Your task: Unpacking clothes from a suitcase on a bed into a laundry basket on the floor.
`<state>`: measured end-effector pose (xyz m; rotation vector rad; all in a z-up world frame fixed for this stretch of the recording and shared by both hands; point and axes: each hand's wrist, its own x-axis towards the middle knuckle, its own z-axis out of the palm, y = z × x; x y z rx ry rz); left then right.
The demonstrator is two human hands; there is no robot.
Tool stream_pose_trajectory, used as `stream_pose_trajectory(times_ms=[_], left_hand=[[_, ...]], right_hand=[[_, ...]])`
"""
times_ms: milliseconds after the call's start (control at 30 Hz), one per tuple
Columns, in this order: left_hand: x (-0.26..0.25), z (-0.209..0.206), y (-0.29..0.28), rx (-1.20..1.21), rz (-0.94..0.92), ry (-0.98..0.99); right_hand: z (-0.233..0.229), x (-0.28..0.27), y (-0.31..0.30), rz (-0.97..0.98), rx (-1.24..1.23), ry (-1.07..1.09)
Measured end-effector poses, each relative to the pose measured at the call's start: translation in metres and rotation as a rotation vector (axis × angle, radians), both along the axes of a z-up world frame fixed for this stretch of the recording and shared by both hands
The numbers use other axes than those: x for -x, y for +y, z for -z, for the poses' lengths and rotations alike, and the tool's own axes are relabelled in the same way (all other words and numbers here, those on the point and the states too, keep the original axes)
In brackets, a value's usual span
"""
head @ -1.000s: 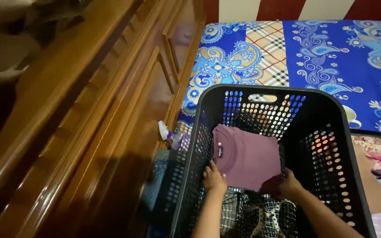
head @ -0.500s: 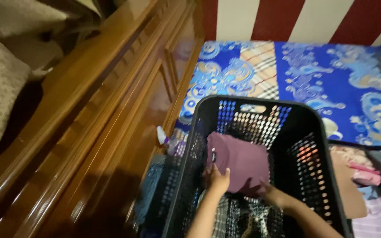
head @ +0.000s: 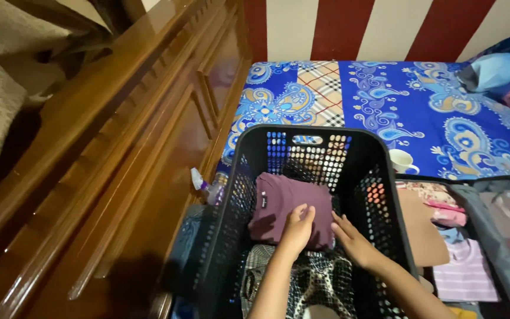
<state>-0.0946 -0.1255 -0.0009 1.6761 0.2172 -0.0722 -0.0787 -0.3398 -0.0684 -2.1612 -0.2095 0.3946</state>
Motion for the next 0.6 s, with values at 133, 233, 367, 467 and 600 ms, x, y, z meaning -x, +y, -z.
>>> stream_pose_trajectory(times_ms=[133,233,367,467,600], left_hand=[[0.005,-0.007,-0.041,-0.156,-0.048,-0.129],[0.021,-0.034,-0.08,0.025,-0.017,-0.219],[0.048,-0.06,-0.139,0.234,0.09,-0.405],[0.068,-0.071,-0.189,0.279,0.136,-0.424],[0.104,-0.088,-0.257,0.289,0.16,-0.352]], right_hand=[[-0.07,0.028,-0.01,-0.03,-0.031,-0.136],[-0.109,0.047,-0.031,-0.044,-0.051,-0.228],[-0.135,0.076,-0.085,-0.058,-0.128,-0.371],[-0.167,0.102,-0.132,-0.085,-0.053,-0.507],[-0.188,0.138,-0.201,-0.094,-0.051,-0.504]])
